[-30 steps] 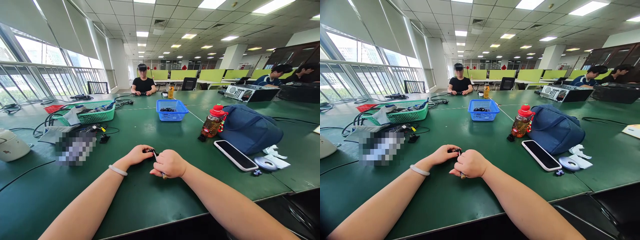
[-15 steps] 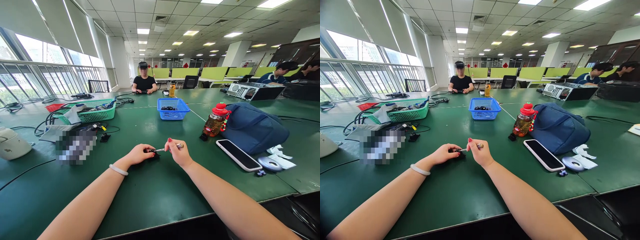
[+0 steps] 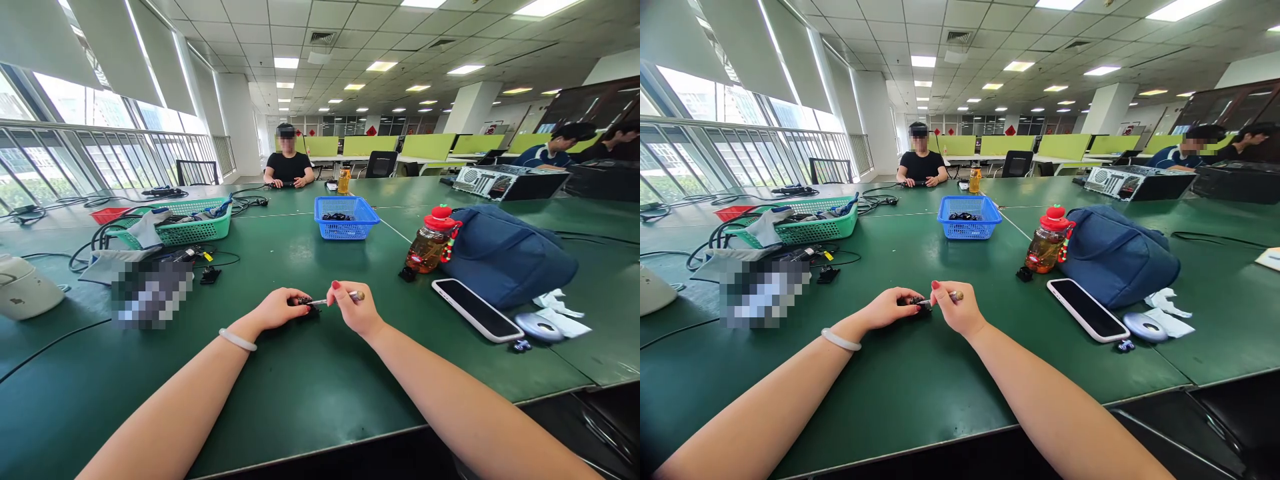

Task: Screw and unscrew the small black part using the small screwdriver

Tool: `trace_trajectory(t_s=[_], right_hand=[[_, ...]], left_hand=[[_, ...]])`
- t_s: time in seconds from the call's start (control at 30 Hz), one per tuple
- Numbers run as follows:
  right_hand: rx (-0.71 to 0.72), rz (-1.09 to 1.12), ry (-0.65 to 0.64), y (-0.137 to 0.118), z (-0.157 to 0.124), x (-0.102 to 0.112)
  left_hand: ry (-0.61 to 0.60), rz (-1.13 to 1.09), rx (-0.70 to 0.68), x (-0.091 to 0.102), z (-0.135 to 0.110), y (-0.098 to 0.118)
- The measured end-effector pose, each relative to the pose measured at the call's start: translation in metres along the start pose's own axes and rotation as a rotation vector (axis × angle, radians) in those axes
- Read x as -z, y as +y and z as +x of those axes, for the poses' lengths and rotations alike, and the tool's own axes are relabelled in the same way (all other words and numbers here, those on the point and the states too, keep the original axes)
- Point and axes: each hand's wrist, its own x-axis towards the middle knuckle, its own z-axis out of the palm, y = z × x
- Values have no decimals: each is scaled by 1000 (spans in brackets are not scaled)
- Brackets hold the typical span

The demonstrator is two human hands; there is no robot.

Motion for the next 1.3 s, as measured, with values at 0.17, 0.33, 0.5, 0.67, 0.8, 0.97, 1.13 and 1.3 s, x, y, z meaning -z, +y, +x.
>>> trace_trajectory(t_s=[0.17, 0.33, 0.5, 0.67, 0.8, 0.97, 1.13, 1.3], right_hand=[[-3, -10, 3, 0, -1, -1], [-4, -12, 13, 0, -1, -1], [21, -83, -27, 2, -1, -2], [204, -288, -154, 6, -4, -4], [449, -478, -231, 7, -6, -6], [774, -698, -277, 3, -6, -9], [562, -608, -142, 3, -4, 1], [149, -213, 43, 4, 2, 10]], left_hand=[[-4, 5, 3, 0, 1, -2], [6, 15, 0, 0, 0, -2], [5, -2, -15, 0, 0, -1], [0, -2, -27, 0, 0, -2], [30, 29, -23, 0, 0, -1], [36, 39, -69, -1, -2, 2], [41, 63, -70, -1, -3, 3], [56, 50, -4, 0, -2, 2]])
